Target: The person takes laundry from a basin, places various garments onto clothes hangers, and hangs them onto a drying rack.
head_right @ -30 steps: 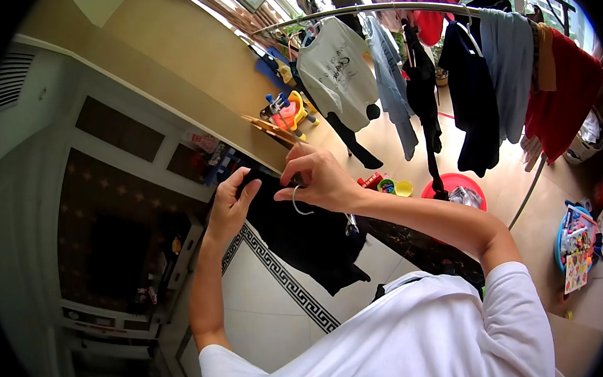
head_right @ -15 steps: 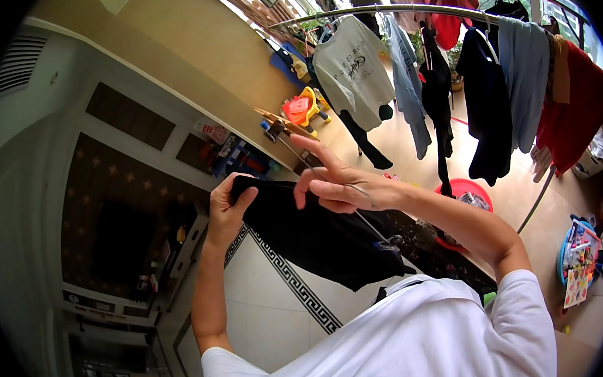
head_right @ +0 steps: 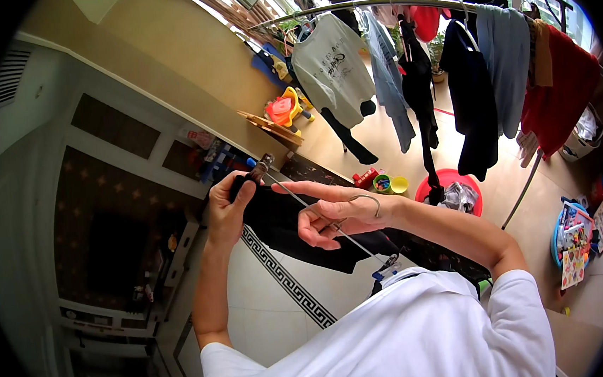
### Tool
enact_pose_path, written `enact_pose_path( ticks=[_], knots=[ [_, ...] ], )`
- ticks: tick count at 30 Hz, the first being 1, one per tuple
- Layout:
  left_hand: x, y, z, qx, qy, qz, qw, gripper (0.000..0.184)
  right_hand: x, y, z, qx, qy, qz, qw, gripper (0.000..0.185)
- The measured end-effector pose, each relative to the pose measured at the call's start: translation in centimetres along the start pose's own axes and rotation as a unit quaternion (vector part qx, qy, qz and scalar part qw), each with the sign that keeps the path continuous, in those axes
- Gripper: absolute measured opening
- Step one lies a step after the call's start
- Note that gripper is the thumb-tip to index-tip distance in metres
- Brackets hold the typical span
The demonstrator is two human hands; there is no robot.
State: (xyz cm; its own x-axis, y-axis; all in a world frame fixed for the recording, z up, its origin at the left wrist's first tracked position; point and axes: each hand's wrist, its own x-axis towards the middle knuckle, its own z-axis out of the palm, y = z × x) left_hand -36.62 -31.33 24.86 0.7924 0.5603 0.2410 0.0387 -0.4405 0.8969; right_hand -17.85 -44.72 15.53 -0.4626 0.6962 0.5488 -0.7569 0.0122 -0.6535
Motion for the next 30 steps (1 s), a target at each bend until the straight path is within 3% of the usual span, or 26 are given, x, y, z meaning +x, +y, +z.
enact_pose_path(
  ticks=[2,5,7,12,15,16,19,20,24,30],
  knots=[
    [0.0,0.2,0.3,-0.041,0.006,-0.017,0.999,0.019,-0.2,1.0,-0.6,0.064,-0.001,-0.012,0.998,0.076],
    [-0.3,0.8,0.7,-0.075,0.012,-0.025,0.997,0.017,-0.4,1.4,-0.7,0.034,0.038,-0.048,0.998,0.090],
    [-0.6,0.4,0.4,-0.035,0.007,-0.014,0.999,0.017,-1.1,1.4,-1.9,0.059,0.084,-0.050,0.993,0.106],
    [-1.6,0.2,0.4,-0.036,0.004,-0.014,0.999,0.015,-1.8,0.7,-1.8,0.007,0.109,-0.072,0.991,0.110],
    [-2.0,-0.3,-0.6,-0.123,0.016,-0.038,0.992,0.014,-2.1,0.1,-2.9,-0.027,0.086,-0.051,0.995,0.102],
    [-2.1,-0.4,-0.7,-0.135,0.020,-0.039,0.990,0.013,-2.0,0.3,-3.3,-0.060,0.097,-0.082,0.990,0.085],
    [-2.5,-0.4,-0.3,-0.055,0.024,-0.051,0.997,0.012,-0.8,-1.7,-2.6,-0.138,0.115,-0.051,0.982,0.067],
    [-2.6,-0.3,0.1,-0.011,0.016,-0.047,0.999,0.011,0.0,-2.4,-1.1,-0.162,0.158,-0.076,0.971,0.048],
    [-2.5,0.7,2.2,0.061,-0.003,-0.013,0.998,0.013,1.9,-2.9,1.2,-0.323,0.248,-0.040,0.913,0.030],
    [-2.9,0.1,1.7,0.086,-0.011,0.039,0.995,0.013,1.8,-2.7,1.0,-0.343,0.275,-0.007,0.898,0.028]
  ],
)
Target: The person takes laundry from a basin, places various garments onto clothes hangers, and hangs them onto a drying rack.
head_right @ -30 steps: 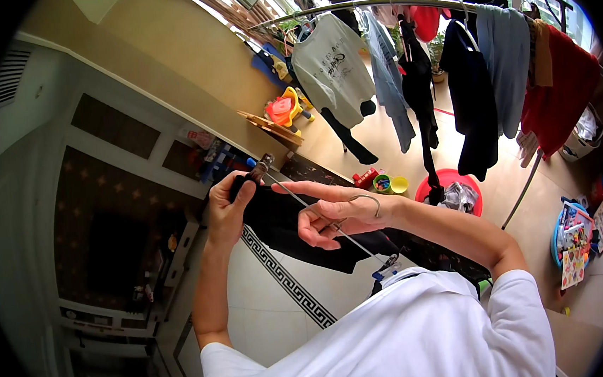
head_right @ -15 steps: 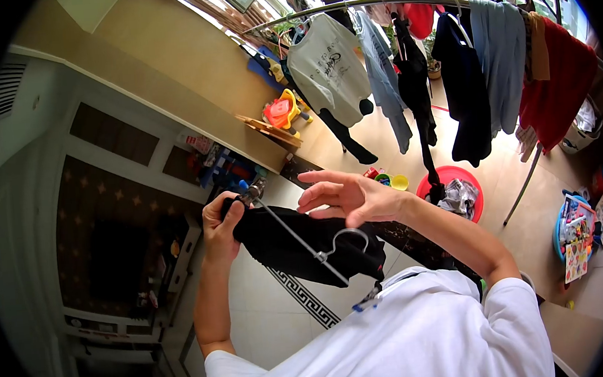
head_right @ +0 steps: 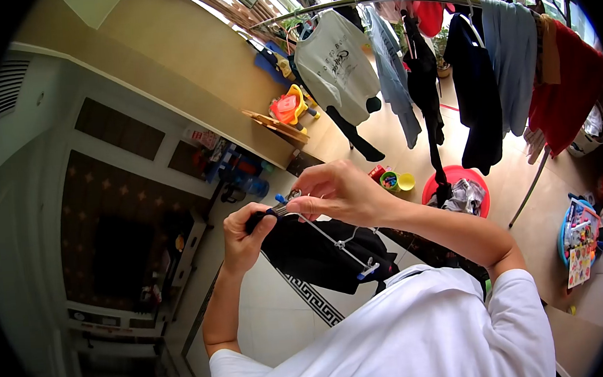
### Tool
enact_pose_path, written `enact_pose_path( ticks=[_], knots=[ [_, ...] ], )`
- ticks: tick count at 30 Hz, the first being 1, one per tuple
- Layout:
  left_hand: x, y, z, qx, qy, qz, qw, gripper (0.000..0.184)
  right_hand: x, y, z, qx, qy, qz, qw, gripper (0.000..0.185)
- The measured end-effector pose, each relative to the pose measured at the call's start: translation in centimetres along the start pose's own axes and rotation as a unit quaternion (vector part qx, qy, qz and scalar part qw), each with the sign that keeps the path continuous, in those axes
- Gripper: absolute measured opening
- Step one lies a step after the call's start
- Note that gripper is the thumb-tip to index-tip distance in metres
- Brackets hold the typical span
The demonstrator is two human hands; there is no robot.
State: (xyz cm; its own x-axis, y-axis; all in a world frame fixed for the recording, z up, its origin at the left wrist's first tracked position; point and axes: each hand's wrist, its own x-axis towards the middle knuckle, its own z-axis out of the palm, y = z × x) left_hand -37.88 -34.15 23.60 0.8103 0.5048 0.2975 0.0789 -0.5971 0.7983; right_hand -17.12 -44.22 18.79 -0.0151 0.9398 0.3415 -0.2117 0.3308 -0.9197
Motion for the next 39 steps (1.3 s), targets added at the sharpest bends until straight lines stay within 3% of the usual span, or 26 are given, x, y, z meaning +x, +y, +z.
enact_pose_path(
  ticks=[3,5,6,9,18,21,24,27,29,31,33,35,37,39],
  knots=[
    [0.1,-0.5,-0.4,0.024,-0.005,0.085,0.996,0.016,-0.6,-1.2,0.4,-0.044,0.033,-0.065,0.996,0.025],
    [0.2,-0.5,-1.3,0.060,-0.033,0.128,0.989,0.020,-0.7,-1.0,-0.2,-0.151,0.051,-0.134,0.978,0.021],
    [0.3,-0.4,-1.0,0.045,-0.021,0.138,0.989,0.034,-0.8,-0.9,-0.5,-0.204,0.060,-0.167,0.963,0.019],
    [0.4,-0.6,-0.9,0.045,-0.032,0.151,0.987,0.040,-1.4,-1.8,-0.8,-0.253,0.035,-0.180,0.950,0.014],
    [0.9,-0.3,-0.1,0.047,-0.048,0.208,0.976,0.041,-1.1,-2.0,-0.7,-0.260,-0.003,-0.244,0.934,0.009],
    [0.9,-0.1,-0.2,0.102,-0.079,0.218,0.967,0.038,-1.1,-2.2,-0.4,-0.259,-0.023,-0.229,0.938,0.011],
    [1.0,0.5,0.5,0.094,-0.046,0.249,0.963,0.036,-1.2,-2.5,-0.6,-0.292,-0.053,-0.191,0.936,0.016],
    [1.3,0.5,0.8,0.070,-0.041,0.275,0.958,0.029,-0.6,-2.5,-1.2,-0.210,-0.109,-0.086,0.968,0.019],
    [1.2,0.3,0.8,0.023,-0.015,0.256,0.966,0.028,0.4,-1.5,-3.6,-0.150,-0.186,-0.043,0.970,0.039],
    [1.0,-0.1,0.4,-0.022,0.014,0.246,0.969,0.028,1.2,-0.6,-7.1,0.016,-0.160,0.059,0.985,0.050],
    [0.6,-0.7,0.0,-0.067,0.044,0.243,0.967,0.029,0.9,2.8,-11.3,-0.036,-0.156,0.054,0.986,0.060],
    [0.5,-0.3,0.1,-0.134,0.061,0.227,0.963,0.035,-0.5,10.2,-14.3,0.012,-0.165,0.093,0.982,0.060],
    [0.6,-0.1,0.2,-0.223,0.064,0.214,0.949,0.036,-2.7,15.0,-13.2,0.060,-0.229,0.123,0.964,0.075],
    [1.0,-0.3,0.0,-0.189,0.028,0.228,0.955,0.031,-3.8,17.1,-9.3,0.069,-0.228,0.159,0.958,0.096]
  ],
)
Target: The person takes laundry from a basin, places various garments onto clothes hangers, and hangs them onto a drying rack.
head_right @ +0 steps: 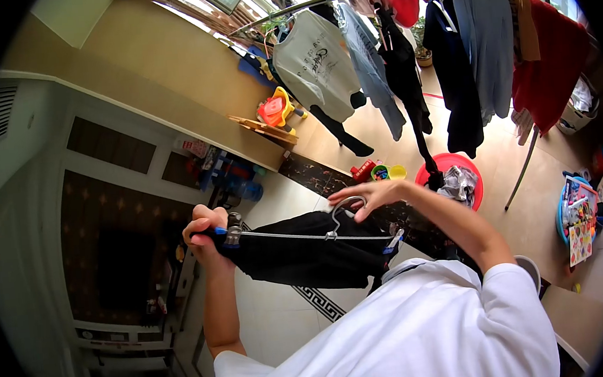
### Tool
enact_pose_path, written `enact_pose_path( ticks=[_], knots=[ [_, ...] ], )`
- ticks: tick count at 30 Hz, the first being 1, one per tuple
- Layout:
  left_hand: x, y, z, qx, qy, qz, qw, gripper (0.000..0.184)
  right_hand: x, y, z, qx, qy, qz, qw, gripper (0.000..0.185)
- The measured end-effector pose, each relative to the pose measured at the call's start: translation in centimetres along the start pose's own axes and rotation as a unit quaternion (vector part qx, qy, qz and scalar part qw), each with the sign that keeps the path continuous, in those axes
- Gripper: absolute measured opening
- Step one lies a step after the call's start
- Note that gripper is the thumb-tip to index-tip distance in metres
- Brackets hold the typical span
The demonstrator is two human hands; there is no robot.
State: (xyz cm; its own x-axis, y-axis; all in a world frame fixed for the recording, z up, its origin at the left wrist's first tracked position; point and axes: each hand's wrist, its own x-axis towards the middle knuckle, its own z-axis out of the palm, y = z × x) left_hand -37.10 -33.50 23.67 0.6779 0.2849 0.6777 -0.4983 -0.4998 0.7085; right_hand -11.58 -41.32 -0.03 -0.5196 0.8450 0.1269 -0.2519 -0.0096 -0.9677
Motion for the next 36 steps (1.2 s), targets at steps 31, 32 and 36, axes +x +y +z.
enact_pose_path(
  ticks=[31,32,36],
  knots=[
    [-12.3,-5.4,-4.6,-0.157,0.463,-0.167,0.856,0.037,-3.6,-9.7,9.2,-0.112,0.390,-0.171,0.898,0.031],
    [-13.0,-6.1,-4.6,-0.168,0.446,-0.157,0.865,0.036,-3.5,-9.7,9.3,-0.116,0.401,-0.170,0.893,0.029],
    [-15.8,-8.7,-4.0,-0.239,0.377,-0.168,0.879,0.031,-3.3,-10.0,9.9,-0.133,0.427,-0.177,0.877,0.021]
  ],
)
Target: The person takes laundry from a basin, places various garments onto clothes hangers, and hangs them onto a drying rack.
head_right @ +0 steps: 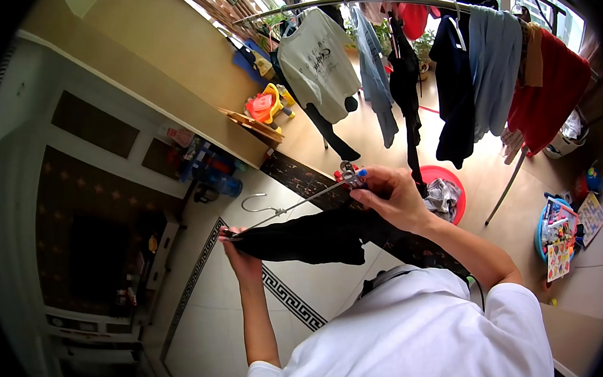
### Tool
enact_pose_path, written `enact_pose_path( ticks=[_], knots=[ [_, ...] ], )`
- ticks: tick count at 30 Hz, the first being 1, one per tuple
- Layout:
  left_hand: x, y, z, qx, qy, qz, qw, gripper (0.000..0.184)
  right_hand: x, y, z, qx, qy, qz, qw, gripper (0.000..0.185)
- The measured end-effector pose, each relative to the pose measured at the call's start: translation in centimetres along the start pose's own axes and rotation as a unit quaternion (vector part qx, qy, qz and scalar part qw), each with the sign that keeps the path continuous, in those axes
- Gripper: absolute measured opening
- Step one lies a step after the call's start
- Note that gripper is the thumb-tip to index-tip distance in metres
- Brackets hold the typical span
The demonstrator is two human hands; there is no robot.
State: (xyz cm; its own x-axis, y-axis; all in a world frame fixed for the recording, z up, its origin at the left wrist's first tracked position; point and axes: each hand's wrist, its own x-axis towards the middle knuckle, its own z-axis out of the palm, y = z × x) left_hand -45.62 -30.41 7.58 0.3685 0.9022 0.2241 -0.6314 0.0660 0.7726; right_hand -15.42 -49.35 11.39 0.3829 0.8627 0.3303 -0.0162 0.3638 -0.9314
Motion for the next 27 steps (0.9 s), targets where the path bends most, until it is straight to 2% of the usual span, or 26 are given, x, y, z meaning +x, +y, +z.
enact_pose_path(
  ticks=[3,6,7,8,10,14,16,19,22,23,27],
  knots=[
    [-1.6,-1.9,-2.5,-0.016,-0.033,-0.093,0.995,0.032,-0.9,-1.4,0.4,-0.043,-0.009,0.023,0.999,0.016],
    [-3.3,-2.5,-3.6,0.124,-0.013,-0.165,0.978,0.031,-2.1,-1.4,1.0,-0.059,-0.031,0.031,0.997,0.012],
    [-3.6,-2.3,-2.9,0.183,0.048,-0.182,0.965,0.028,-2.3,-1.3,1.3,-0.068,-0.028,0.031,0.997,0.012],
    [-3.8,-2.8,-2.8,0.298,0.087,-0.108,0.945,0.028,-2.6,-1.3,1.5,-0.105,-0.042,0.025,0.993,0.012],
    [-4.1,-2.0,0.7,0.425,0.059,0.111,0.896,0.032,-2.7,-1.4,1.7,-0.179,-0.070,0.010,0.981,0.013],
    [-5.1,-1.3,11.4,0.397,-0.220,0.123,0.882,0.044,-2.6,-1.6,2.7,-0.233,-0.094,-0.043,0.967,0.014],
    [-4.9,-3.9,13.3,0.303,-0.245,-0.013,0.921,0.050,-2.6,-1.8,2.7,-0.243,-0.107,-0.042,0.963,0.015],
    [-4.8,-7.4,12.9,0.248,-0.258,-0.130,0.925,0.049,-2.6,-2.2,2.1,-0.257,-0.109,-0.053,0.959,0.017],
    [-4.2,-8.2,13.3,0.417,-0.436,-0.042,0.797,0.045,-2.5,-2.6,1.6,-0.251,-0.109,-0.049,0.961,0.018],
    [-4.1,-8.4,14.1,0.407,-0.414,-0.004,0.814,0.037,-2.5,-2.6,1.4,-0.254,-0.108,-0.046,0.960,0.019],
    [-3.2,-10.0,12.7,0.415,-0.426,-0.108,0.797,0.023,-2.3,-1.8,-0.2,-0.254,-0.116,-0.065,0.958,0.020]
  ],
)
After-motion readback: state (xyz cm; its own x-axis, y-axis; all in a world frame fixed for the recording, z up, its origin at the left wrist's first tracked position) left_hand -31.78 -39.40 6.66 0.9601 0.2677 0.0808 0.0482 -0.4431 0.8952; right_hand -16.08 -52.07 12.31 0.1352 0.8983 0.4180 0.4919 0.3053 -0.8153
